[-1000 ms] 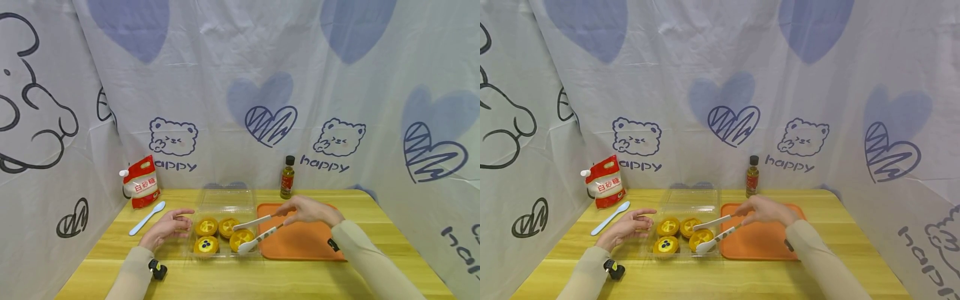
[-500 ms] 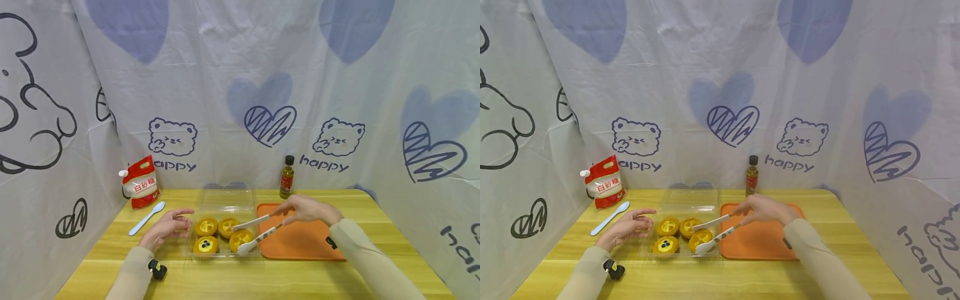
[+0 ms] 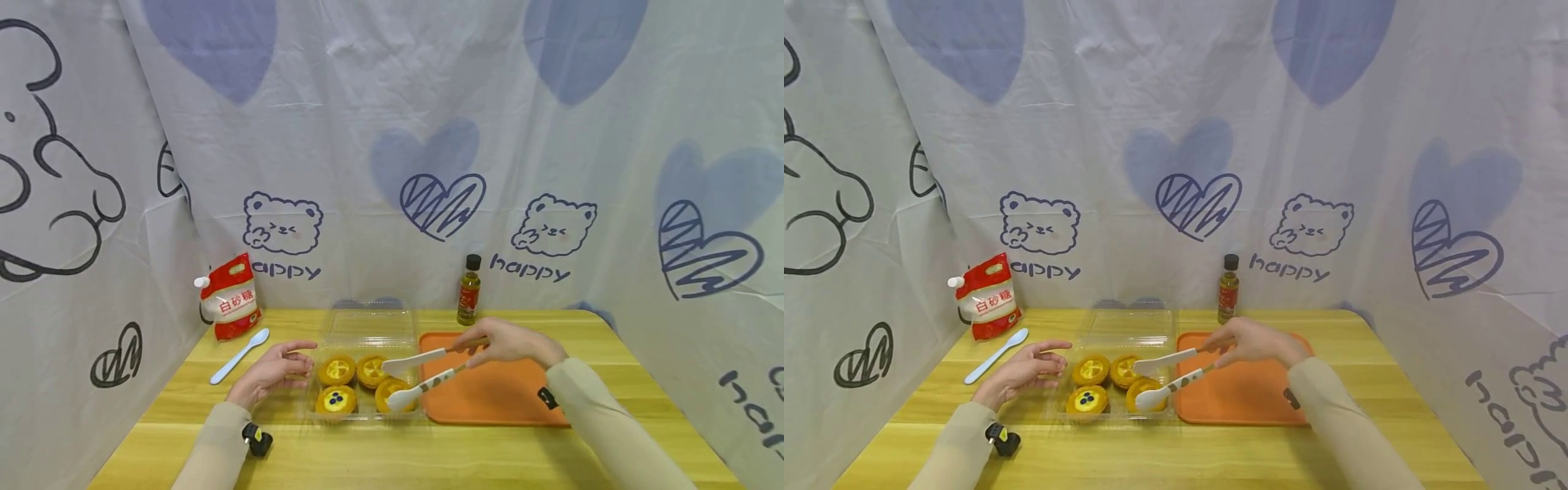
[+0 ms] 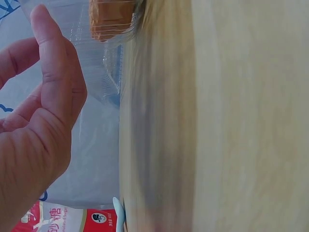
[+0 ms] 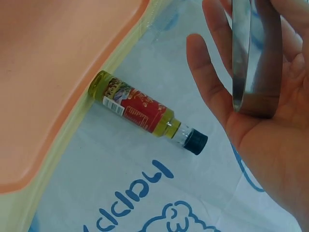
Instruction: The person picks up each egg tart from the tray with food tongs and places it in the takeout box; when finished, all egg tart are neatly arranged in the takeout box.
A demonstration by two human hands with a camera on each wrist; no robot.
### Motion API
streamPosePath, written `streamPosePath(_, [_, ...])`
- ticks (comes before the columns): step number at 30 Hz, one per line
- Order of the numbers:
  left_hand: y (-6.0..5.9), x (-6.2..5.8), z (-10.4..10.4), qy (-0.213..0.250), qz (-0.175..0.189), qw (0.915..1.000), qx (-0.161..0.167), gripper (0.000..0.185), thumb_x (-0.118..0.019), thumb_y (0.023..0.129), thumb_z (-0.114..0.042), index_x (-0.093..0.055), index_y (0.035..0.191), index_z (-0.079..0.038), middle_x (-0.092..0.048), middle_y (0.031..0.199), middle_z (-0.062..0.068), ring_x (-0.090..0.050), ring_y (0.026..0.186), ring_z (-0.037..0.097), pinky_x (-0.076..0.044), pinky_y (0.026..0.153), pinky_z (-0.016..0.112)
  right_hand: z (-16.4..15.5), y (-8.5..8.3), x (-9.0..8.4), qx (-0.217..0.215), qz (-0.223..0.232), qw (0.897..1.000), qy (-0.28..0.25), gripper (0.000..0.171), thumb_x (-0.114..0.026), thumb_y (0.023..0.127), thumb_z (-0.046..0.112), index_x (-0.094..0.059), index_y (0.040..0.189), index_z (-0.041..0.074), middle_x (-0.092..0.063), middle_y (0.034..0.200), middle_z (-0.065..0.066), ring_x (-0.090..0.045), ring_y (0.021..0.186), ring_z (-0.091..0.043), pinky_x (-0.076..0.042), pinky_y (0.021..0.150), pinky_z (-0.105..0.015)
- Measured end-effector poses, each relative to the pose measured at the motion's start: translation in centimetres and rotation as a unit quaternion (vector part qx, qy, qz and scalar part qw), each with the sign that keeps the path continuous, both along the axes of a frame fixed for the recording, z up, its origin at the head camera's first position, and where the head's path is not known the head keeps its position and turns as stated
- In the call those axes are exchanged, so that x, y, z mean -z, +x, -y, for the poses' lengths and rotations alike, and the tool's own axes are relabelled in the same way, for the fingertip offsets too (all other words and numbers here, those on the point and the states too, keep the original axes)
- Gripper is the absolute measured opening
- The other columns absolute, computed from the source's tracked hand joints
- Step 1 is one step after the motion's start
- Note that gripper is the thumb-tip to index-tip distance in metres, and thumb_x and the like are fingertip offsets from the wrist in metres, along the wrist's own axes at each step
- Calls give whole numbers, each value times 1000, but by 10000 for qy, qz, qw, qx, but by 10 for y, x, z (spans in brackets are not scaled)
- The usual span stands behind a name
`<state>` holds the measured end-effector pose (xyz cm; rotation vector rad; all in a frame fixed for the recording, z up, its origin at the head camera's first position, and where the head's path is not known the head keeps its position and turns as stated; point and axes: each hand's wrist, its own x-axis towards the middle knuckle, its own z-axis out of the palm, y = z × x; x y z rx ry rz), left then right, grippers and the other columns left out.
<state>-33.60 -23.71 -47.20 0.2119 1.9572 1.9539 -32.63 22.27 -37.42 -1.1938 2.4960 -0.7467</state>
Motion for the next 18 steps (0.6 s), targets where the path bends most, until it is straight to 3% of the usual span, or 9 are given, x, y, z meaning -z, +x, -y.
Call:
streamPosePath(10, [1,-1,0,28,-66,9998,160,59,-58,84,0,-32,136,0,-54,101,21,-58,81,22,-53,72,40,4,-2,9,-17,-410,9990,194,38,-66,81,32,-63,117,20,-62,112,6,-58,100,-11,-48,85,-37])
streamPosePath(18, [1,-1,0,22,-110,9998,165,60,-59,83,0,-32,136,1,-55,101,21,-58,81,22,-53,72,40,1,2,7,83,-323,9993,184,38,-65,82,31,-63,117,16,-61,114,5,-56,103,-15,-46,87,-42])
